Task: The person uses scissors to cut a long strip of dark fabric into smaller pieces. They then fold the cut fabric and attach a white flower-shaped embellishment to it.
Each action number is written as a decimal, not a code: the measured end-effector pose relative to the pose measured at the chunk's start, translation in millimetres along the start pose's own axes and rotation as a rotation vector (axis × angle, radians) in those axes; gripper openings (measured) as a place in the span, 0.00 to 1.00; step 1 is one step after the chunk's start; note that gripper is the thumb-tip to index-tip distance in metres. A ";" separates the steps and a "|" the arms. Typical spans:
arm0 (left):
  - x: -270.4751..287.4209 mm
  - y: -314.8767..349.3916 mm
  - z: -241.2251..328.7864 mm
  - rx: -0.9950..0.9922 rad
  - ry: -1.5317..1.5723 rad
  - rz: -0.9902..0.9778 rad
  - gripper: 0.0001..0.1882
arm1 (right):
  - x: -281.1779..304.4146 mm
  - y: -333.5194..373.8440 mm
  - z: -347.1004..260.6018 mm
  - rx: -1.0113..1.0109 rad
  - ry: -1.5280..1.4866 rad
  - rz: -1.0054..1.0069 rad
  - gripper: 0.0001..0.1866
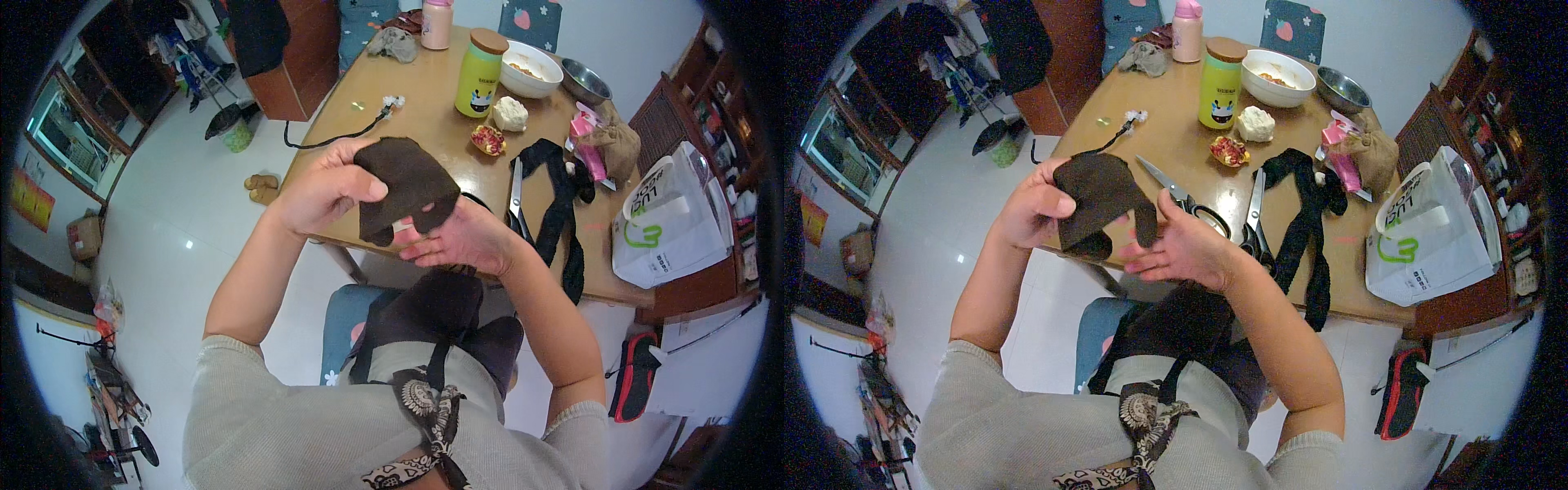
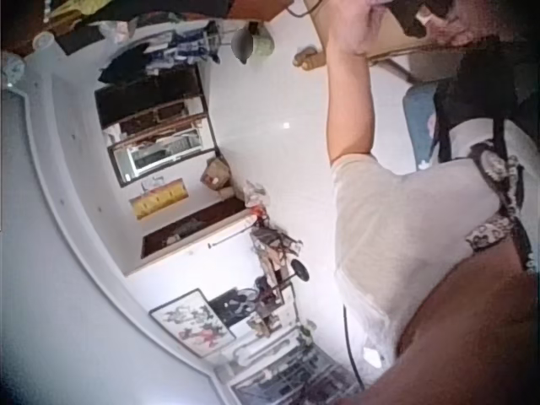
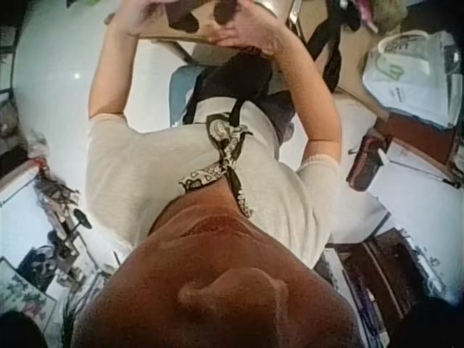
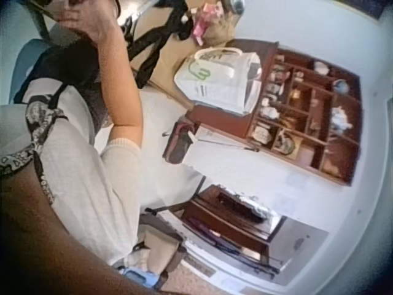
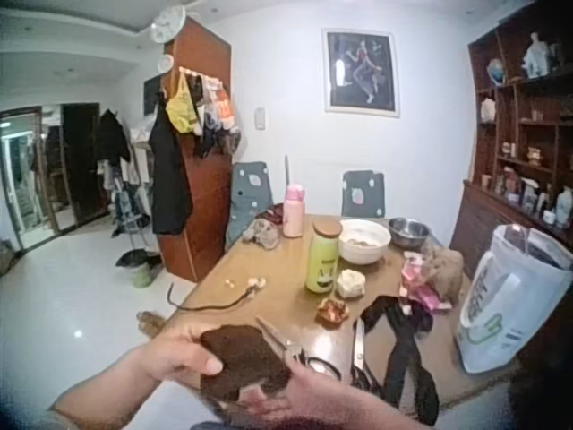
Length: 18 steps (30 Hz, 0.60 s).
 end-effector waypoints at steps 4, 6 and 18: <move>-4.5 5.6 2.7 0.024 -0.003 -0.114 0.19 | 4.5 0.3 7.6 0.155 -0.230 -0.203 0.24; -3.5 13.2 2.0 0.065 -0.024 -0.085 0.19 | 5.5 4.7 9.7 0.298 -0.266 -0.059 0.18; 61.1 33.4 -7.3 0.276 -0.477 0.173 0.08 | 36.0 81.4 -42.5 0.700 0.160 0.372 0.12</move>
Point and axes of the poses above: each hand's wrist, its own y-axis away from the middle knuckle, its own x-axis out of the back of the hand, z = x × y, the point moved 2 cm from there along -y, towards the middle knuckle, and after that the axes turned 8 degrees about -z, right-handed, at the moved point
